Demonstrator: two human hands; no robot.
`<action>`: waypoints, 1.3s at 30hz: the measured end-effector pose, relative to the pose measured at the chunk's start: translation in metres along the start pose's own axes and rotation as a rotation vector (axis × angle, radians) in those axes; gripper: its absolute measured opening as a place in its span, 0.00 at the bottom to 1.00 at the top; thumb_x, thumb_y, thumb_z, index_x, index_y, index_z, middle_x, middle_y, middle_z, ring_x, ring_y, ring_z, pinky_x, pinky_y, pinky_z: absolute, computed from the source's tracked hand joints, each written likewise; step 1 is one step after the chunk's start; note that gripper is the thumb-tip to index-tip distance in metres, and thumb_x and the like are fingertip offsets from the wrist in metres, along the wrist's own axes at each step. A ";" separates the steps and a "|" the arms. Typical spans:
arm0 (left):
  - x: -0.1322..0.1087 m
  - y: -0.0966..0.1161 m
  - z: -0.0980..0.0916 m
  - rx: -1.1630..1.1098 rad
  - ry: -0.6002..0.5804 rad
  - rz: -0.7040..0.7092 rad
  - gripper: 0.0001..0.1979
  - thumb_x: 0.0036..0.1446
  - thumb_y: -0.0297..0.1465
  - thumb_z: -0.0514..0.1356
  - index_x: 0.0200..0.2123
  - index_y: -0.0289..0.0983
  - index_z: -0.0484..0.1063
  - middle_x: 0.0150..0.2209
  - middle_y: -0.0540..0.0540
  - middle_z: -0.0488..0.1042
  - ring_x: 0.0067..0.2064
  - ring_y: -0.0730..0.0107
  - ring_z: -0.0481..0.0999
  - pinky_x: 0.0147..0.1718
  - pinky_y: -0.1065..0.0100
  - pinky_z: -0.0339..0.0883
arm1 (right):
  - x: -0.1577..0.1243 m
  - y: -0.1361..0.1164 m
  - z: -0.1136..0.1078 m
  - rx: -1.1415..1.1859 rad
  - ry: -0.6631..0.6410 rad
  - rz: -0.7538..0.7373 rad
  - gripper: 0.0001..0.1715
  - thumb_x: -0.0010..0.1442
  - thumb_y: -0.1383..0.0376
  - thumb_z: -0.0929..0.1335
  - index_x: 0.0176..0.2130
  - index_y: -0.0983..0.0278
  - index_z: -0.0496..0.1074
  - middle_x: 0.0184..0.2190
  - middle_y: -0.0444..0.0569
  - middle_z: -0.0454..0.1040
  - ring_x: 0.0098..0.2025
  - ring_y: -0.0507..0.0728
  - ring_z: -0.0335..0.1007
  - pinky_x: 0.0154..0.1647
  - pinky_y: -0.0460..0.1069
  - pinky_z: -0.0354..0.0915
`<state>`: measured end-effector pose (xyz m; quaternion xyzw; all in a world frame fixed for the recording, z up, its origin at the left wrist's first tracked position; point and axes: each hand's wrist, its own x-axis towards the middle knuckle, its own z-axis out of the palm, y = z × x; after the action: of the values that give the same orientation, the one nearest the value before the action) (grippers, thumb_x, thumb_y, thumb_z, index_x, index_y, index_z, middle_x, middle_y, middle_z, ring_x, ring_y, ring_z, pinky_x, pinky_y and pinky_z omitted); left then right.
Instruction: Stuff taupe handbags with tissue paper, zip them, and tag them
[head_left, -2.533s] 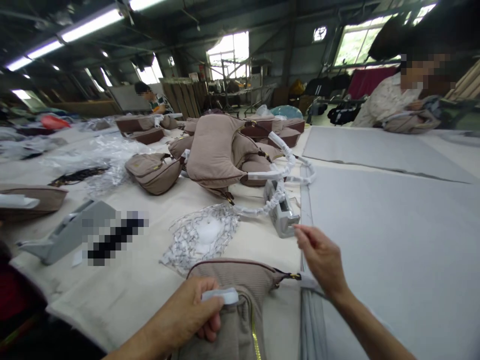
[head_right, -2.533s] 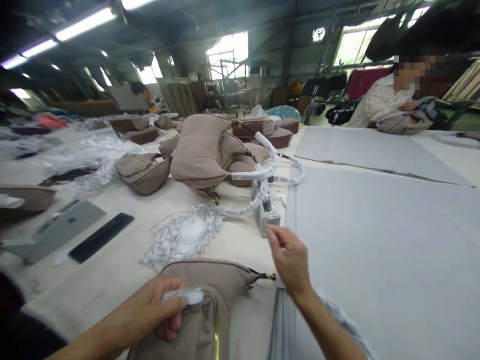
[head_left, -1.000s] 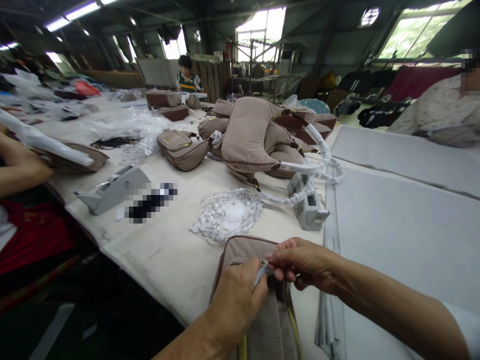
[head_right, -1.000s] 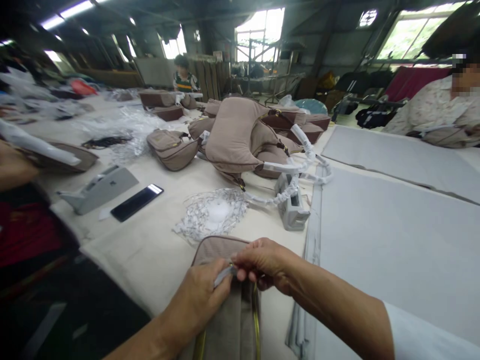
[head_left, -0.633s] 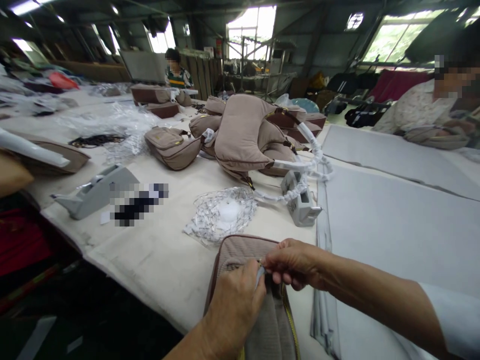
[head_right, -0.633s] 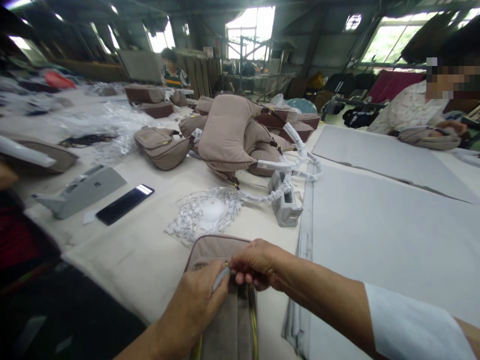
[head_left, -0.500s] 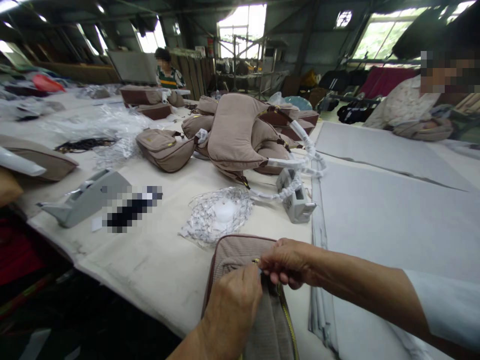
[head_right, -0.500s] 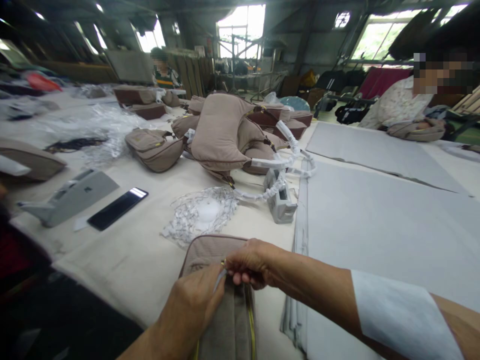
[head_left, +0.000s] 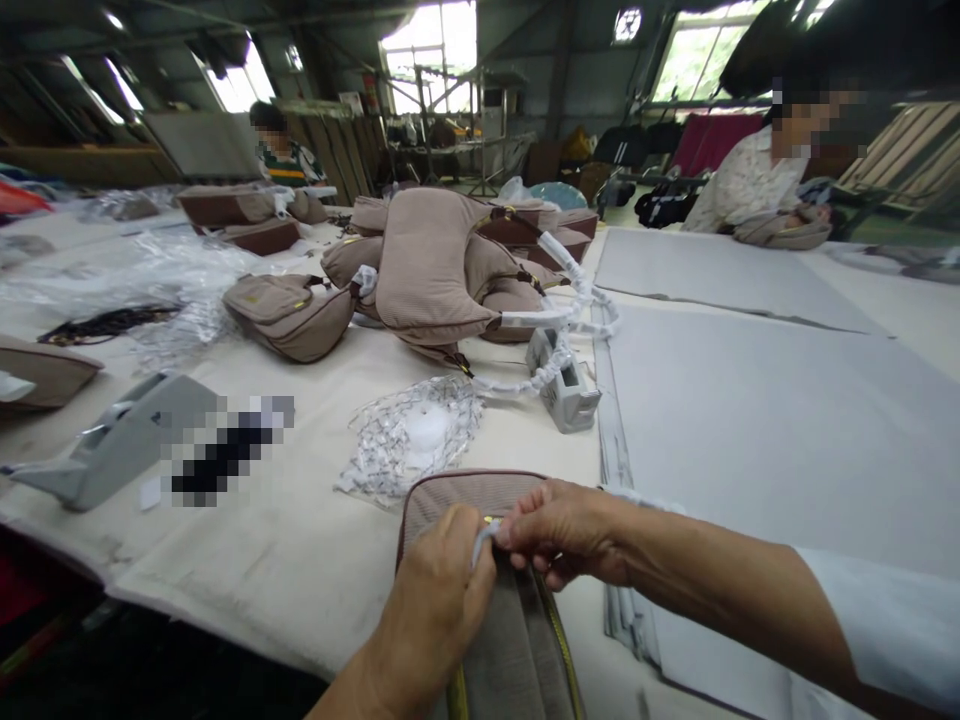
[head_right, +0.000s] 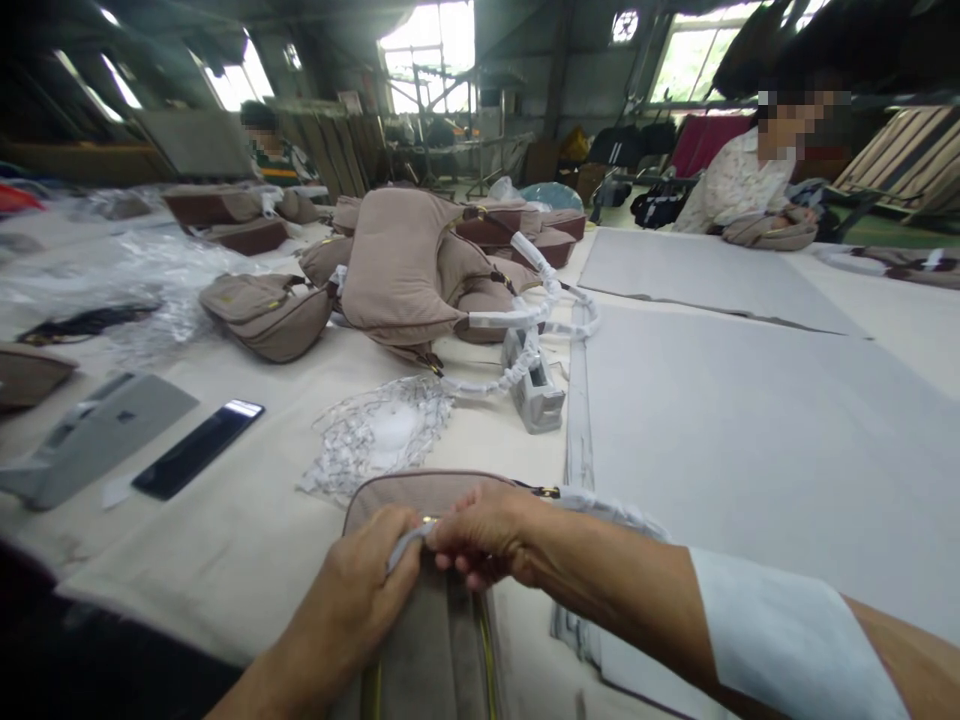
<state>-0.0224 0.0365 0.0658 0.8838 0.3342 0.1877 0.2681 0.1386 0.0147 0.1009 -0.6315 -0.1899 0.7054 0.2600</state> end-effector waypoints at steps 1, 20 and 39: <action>0.002 0.002 -0.003 -0.025 -0.039 -0.060 0.09 0.59 0.27 0.46 0.29 0.37 0.63 0.28 0.46 0.69 0.31 0.66 0.70 0.31 0.66 0.63 | -0.002 0.004 0.002 0.019 0.009 0.000 0.07 0.48 0.74 0.67 0.20 0.68 0.68 0.15 0.43 0.67 0.13 0.45 0.55 0.10 0.40 0.57; 0.021 0.003 -0.027 -0.451 -0.372 -0.612 0.10 0.53 0.38 0.50 0.25 0.38 0.59 0.11 0.56 0.60 0.13 0.76 0.59 0.12 0.76 0.51 | 0.014 0.049 0.037 0.330 0.167 -0.314 0.21 0.37 0.58 0.74 0.25 0.66 0.64 0.17 0.39 0.67 0.17 0.45 0.57 0.16 0.42 0.61; 0.016 -0.025 -0.031 -1.150 -0.601 -0.845 0.21 0.39 0.43 0.66 0.28 0.30 0.68 0.28 0.46 0.73 0.19 0.74 0.74 0.10 0.82 0.60 | 0.021 0.070 0.038 -0.153 0.284 -0.787 0.14 0.59 0.60 0.65 0.45 0.64 0.65 0.24 0.43 0.71 0.26 0.51 0.67 0.27 0.45 0.64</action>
<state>-0.0389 0.0740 0.0773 0.4161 0.4060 -0.0344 0.8129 0.0902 -0.0254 0.0477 -0.6191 -0.4306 0.4423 0.4855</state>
